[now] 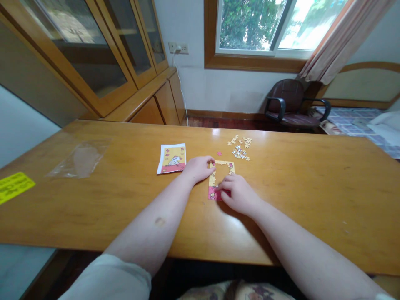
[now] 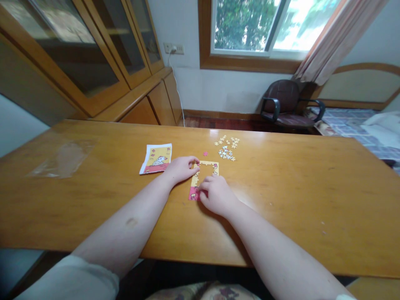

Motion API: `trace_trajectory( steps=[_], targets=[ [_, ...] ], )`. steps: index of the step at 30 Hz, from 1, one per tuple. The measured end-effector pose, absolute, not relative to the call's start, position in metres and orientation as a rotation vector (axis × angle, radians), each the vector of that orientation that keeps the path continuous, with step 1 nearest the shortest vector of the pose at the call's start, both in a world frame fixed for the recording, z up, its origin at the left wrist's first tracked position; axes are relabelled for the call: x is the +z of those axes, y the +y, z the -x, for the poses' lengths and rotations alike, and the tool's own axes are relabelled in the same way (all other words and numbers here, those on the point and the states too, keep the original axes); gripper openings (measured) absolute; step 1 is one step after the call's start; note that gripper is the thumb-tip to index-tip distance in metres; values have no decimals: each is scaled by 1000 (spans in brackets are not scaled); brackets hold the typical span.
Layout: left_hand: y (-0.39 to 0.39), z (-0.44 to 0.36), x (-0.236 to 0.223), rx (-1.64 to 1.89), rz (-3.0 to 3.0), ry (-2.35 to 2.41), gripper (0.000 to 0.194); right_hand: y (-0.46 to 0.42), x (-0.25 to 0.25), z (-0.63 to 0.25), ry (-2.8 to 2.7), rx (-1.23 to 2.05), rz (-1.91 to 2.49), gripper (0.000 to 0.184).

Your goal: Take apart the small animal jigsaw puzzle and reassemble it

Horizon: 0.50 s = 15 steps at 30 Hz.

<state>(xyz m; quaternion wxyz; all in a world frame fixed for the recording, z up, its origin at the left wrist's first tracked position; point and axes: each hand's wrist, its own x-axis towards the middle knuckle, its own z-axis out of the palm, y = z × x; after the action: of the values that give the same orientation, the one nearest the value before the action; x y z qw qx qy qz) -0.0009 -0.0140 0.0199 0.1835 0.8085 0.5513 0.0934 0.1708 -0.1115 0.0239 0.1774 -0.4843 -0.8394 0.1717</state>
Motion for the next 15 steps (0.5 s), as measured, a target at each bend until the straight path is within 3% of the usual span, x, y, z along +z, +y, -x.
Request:
trace_trajectory(
  steps=[8, 12, 15],
  targets=[
    [-14, 1, 21, 277, -2283, 1551, 35, -111, 33, -178, -2466, 331, 1597, 26],
    [-13, 1, 21, 280, -2278, 1560, 34, -110, 20, -186, -2392, 154, 1873, 66],
    [-13, 1, 20, 281, -2260, 1583, 34, -106, 7, -188, -2402, 220, 1979, 75]
  ],
)
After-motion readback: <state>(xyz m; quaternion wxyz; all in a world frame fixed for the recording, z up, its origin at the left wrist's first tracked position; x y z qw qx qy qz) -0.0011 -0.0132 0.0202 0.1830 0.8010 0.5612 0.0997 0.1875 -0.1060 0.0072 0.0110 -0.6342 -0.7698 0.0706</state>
